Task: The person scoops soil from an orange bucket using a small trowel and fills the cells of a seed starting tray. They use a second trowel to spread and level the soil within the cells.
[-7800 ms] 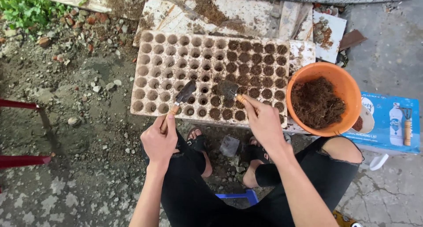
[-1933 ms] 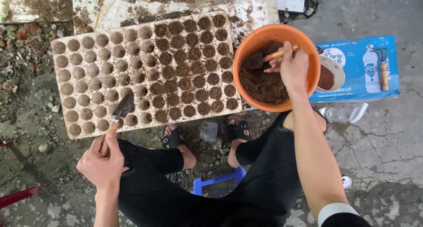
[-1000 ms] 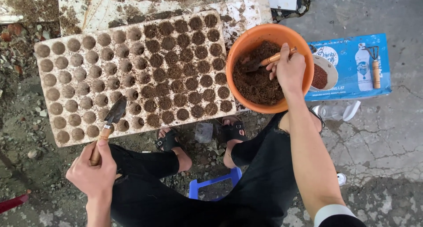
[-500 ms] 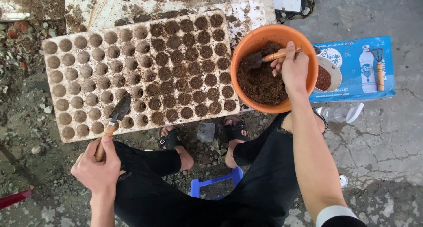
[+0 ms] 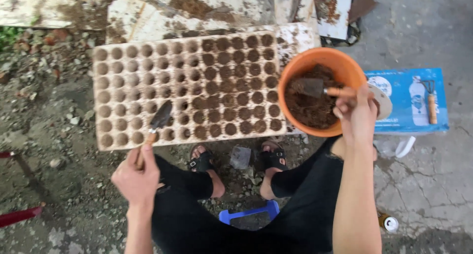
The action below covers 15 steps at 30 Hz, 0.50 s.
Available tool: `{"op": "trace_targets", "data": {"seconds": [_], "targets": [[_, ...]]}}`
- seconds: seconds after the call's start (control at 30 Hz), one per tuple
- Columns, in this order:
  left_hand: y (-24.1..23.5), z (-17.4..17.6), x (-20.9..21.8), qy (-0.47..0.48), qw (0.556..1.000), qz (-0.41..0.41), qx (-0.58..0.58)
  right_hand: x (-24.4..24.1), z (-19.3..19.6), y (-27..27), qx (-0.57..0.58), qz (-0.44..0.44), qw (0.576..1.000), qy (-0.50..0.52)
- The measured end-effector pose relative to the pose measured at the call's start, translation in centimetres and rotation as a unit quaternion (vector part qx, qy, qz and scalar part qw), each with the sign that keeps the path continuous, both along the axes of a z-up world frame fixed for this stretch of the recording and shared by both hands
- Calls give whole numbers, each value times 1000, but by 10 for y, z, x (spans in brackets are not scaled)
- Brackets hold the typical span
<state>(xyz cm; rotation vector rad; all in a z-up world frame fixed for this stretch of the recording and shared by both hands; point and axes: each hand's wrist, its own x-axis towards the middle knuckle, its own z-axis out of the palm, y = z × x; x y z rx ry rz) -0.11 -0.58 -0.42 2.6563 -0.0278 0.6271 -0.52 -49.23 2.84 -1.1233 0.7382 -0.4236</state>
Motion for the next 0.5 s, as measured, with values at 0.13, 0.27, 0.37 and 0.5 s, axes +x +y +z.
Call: {"op": "trace_targets", "data": {"seconds": [0.13, 0.27, 0.37, 0.5], "targets": [[-2, 5, 2, -6, 999, 31, 14, 3, -25, 57, -9, -33, 999, 9], [-15, 20, 11, 89, 996, 20, -21, 23, -13, 141, -15, 4, 1000, 24], [-17, 21, 25, 178, 984, 7, -29, 38, -12, 182, 18, 51, 998, 11], [-27, 12, 36, 275, 959, 22, -61, 50, -15, 207, 0, 107, 994, 8]]}}
